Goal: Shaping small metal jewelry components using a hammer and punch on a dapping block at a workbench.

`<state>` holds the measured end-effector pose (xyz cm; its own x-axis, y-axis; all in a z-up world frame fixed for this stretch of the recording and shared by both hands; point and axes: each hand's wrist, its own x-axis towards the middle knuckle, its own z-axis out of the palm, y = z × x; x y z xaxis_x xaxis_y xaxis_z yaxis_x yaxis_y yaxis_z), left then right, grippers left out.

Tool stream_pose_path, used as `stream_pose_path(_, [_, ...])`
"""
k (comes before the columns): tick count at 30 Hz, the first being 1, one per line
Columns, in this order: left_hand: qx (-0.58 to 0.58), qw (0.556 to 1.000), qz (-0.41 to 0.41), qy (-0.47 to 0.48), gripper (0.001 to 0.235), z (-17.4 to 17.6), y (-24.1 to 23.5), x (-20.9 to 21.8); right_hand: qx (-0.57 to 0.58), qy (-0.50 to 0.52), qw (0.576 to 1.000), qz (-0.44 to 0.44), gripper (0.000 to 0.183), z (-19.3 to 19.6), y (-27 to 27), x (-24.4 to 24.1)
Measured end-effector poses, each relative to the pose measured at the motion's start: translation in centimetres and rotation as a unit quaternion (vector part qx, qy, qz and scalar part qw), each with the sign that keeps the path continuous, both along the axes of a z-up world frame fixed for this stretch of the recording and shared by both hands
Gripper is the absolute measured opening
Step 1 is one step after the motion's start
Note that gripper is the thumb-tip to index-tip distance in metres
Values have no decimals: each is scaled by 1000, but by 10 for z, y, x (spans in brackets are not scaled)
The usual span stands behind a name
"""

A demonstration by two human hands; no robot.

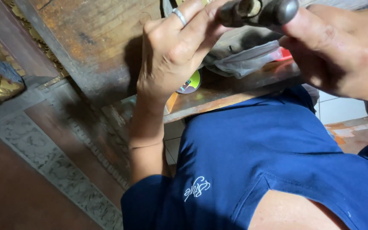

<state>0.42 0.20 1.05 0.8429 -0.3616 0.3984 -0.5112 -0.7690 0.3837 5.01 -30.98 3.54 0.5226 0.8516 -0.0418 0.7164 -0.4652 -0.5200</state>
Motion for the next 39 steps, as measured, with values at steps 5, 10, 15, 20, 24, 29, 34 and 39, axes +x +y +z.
stream_pose_path(5, [-58, 998, 20, 6, 25, 7, 2, 1, 65, 195, 968, -144, 36, -11, -17, -2])
stream_pose_path(10, [-69, 997, 27, 21, 18, 25, 3, -6, 89, 295, 891, -333, 21, -118, -77, 1])
stream_pose_path(15, [61, 998, 30, 7, 22, 16, 1, -16, 227, 304, 847, -371, 74, -104, -43, 0])
stream_pose_path(20, [182, 982, 20, -44, 28, 30, -7, -8, 290, 284, 800, -442, 55, -32, 5, -2])
stream_pose_path(24, [196, 981, -4, -3, 17, 34, -6, 1, 326, 272, 813, -400, 56, -51, -6, 2])
stream_pose_path(29, [140, 942, -106, 286, 12, 37, 3, 50, 402, 294, 785, -368, 17, -72, -12, -1])
stream_pose_path(34, [-85, 928, -172, 319, 8, 49, -6, 100, 404, 278, 802, -341, 18, -61, -4, 6])
stream_pose_path(39, [-235, 920, -159, 270, 7, 38, -12, 110, 394, 287, 799, -353, 18, -82, -12, 9])
